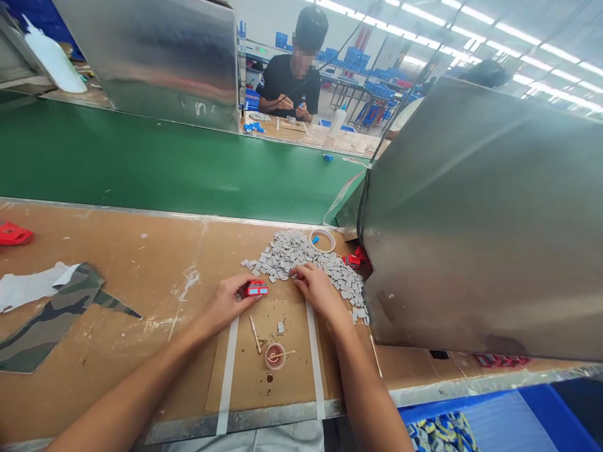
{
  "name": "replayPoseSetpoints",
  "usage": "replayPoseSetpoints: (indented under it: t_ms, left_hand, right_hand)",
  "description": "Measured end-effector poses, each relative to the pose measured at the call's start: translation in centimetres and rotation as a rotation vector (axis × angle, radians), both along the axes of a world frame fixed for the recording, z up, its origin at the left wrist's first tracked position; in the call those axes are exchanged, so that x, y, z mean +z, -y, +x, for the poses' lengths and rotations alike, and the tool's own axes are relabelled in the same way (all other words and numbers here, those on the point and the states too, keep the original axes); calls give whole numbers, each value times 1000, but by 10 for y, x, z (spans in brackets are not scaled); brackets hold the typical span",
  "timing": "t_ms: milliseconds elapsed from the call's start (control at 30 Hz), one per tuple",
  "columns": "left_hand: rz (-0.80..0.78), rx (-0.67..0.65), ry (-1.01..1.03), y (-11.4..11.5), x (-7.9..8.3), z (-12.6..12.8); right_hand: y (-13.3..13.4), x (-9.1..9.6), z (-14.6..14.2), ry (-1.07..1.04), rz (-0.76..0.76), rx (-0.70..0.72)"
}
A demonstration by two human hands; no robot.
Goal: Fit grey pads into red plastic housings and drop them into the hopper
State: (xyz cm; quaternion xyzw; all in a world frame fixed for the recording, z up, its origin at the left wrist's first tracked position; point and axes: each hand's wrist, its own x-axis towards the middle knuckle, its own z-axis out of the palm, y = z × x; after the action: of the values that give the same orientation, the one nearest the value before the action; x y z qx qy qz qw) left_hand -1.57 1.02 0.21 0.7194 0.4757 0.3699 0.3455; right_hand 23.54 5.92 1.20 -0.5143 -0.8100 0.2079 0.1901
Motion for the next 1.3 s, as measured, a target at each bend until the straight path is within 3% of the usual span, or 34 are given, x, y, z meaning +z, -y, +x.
replayPoseSetpoints:
  t_ms: [167,500,633,833,933,1100,1300]
  left_hand:
    - [-14,9,-23,-1,1,0]
    - [-57,-13,-22,-2,3,-2]
    - [-81,-17,-19,-2,3,-3]
    - [-139,-29,108,-2,5,-3]
    - [-162,-54,195,0,7,-4]
    - [-180,-124,235,5,13,-5]
    - [-387,-214,394,8,15,-3]
  right_hand:
    - [9,-14,-1,66,22,-63]
    - [14,0,7,-54,-23,-66]
    - [14,-4,5,-10,17,-163]
    - [14,-8,2,41,55,-153]
    - [15,-3,1,-76,0,-165]
    - [25,13,-18,-521,-217,-115]
    - [39,21,-43,-780,-413,-41]
